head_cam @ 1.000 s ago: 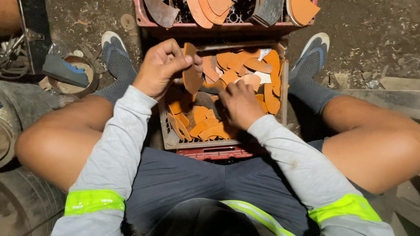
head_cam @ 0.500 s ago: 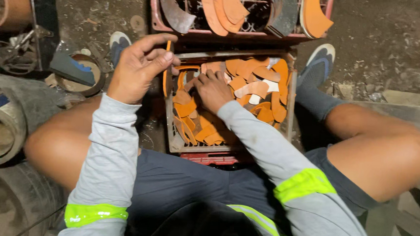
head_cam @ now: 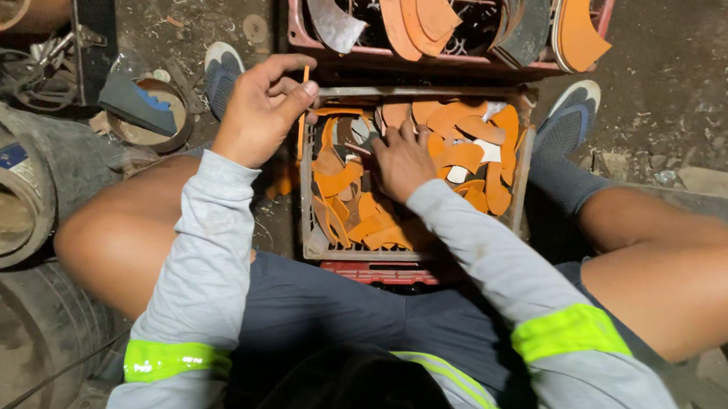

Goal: The person sits on the ground and sorts orange and white curved rubber pieces from a lower crate into an upper crate. They pick up pieces one at a time, inspect them, and transfer them between the two stacked crates.

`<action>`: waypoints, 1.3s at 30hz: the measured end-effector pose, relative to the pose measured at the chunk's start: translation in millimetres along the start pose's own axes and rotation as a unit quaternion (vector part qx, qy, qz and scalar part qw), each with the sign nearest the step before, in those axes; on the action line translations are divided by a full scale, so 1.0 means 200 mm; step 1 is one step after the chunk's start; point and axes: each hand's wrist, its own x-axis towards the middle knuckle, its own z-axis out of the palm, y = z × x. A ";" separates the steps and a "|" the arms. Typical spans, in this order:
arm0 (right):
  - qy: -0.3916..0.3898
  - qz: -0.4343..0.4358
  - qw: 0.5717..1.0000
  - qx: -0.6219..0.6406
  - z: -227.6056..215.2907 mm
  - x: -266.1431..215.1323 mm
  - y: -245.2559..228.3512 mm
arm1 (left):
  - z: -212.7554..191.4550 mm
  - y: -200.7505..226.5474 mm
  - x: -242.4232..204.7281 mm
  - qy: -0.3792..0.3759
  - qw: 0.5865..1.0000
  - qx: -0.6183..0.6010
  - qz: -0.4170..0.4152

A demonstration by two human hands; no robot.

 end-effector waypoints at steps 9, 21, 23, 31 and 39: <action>0.087 0.080 0.940 0.320 -0.75 -0.39 0.24 | 0.23 -0.58 0.12 -0.077 0.933 0.347 -0.061; 0.199 0.168 0.910 0.322 -0.90 -0.61 0.40 | 0.71 -1.12 0.32 0.187 0.955 0.224 -0.054; 0.172 0.174 0.923 0.298 -0.88 -0.59 0.38 | 0.73 -1.13 0.36 0.174 0.955 0.202 -0.129; 0.167 0.129 0.943 0.257 -0.95 -0.53 0.38 | 0.68 -1.02 0.21 0.006 0.978 -0.062 -0.198; 0.159 0.122 0.938 0.284 -0.94 -0.52 0.32 | 0.92 -0.97 0.13 0.079 0.953 0.251 -0.152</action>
